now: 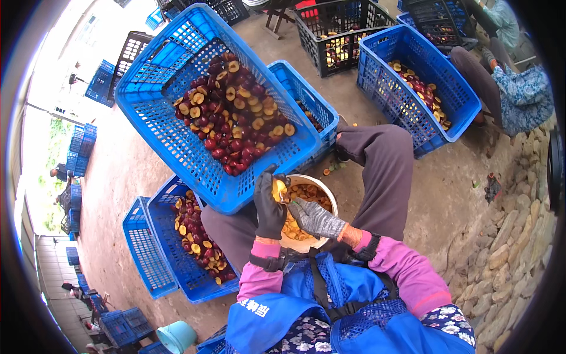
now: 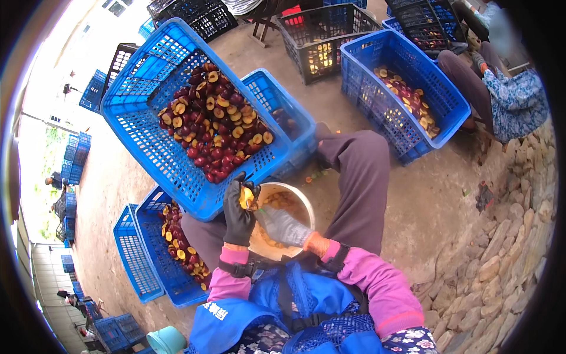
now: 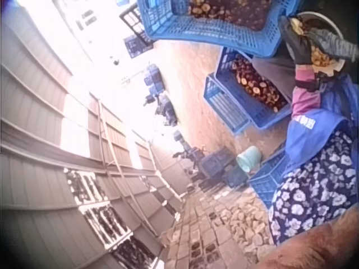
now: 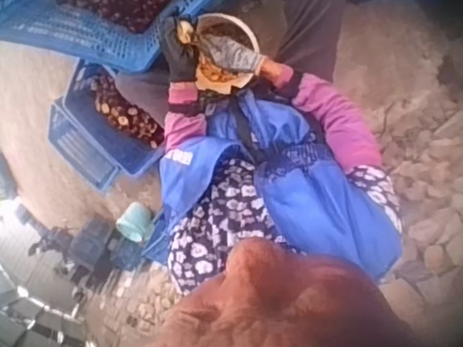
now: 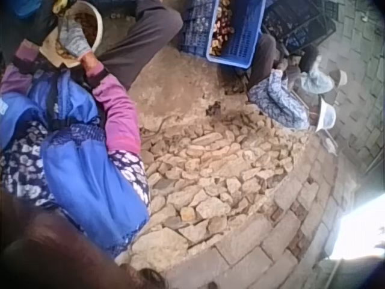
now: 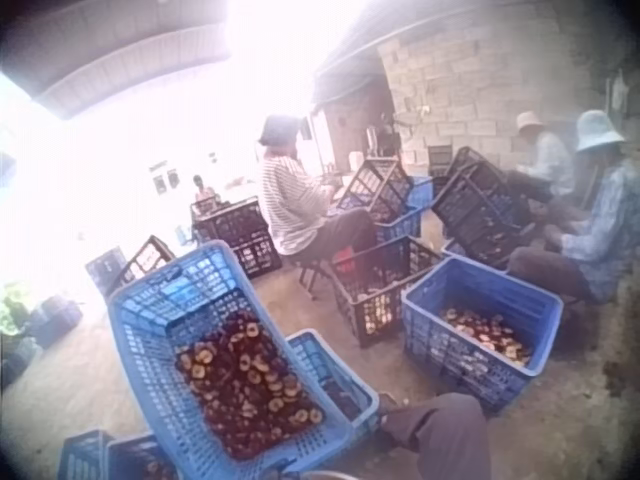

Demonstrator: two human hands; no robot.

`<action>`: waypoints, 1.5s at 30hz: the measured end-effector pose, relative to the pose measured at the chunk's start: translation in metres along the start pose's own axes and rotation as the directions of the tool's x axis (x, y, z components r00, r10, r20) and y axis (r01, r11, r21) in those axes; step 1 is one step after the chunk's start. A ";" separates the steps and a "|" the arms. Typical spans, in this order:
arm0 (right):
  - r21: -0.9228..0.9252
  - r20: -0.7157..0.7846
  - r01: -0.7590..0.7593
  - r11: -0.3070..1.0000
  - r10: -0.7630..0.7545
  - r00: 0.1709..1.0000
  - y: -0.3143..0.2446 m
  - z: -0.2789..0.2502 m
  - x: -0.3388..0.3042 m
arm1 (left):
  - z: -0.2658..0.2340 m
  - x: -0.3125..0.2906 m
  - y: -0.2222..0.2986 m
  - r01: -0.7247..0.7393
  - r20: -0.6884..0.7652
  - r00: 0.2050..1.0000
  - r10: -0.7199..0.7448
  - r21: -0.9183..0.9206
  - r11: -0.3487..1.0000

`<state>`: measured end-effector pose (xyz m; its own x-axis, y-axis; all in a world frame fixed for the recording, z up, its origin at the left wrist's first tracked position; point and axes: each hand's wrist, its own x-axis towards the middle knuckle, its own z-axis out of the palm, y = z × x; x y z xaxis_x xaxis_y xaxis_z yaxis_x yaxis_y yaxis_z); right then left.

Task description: Peeling and pitting plums in an agricultural processing environment.

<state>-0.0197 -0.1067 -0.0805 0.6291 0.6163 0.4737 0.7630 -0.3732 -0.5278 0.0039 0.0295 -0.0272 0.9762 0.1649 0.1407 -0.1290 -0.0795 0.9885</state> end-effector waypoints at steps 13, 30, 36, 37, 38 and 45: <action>0.201 0.227 0.351 0.915 -0.392 0.892 0.025 0.007 -0.013 | -0.037 0.017 0.005 -0.226 0.261 0.950 0.169 0.208 0.952; 0.115 0.526 -0.539 0.835 0.409 0.746 0.025 0.020 -0.002 | -0.121 0.185 -0.114 0.159 -0.110 0.950 -0.294 0.976 0.148; 0.105 0.626 -0.623 0.775 0.435 0.647 0.024 0.015 0.013 | -0.116 0.203 -0.168 0.194 -0.179 0.913 -0.366 0.981 0.005; 0.082 0.658 -0.622 0.779 0.426 0.621 0.027 0.024 0.007 | -0.123 0.202 -0.176 0.012 -0.022 0.946 -0.325 0.999 -0.032; 0.118 0.667 -0.636 0.763 0.414 0.620 0.026 0.026 0.005 | -0.143 0.196 -0.185 -0.153 0.125 0.950 -0.285 0.985 -0.079; 0.549 0.502 -0.733 0.403 0.542 0.674 0.043 0.037 -0.009 | -0.112 0.143 -0.068 0.272 0.009 0.958 -0.287 -0.354 0.895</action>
<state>0.0016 -0.1028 -0.1337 0.7627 0.5616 -0.3208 -0.2352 -0.2213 -0.9464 0.1325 0.1683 -0.0679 0.9737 0.1719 -0.1496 0.0881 0.3214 0.9428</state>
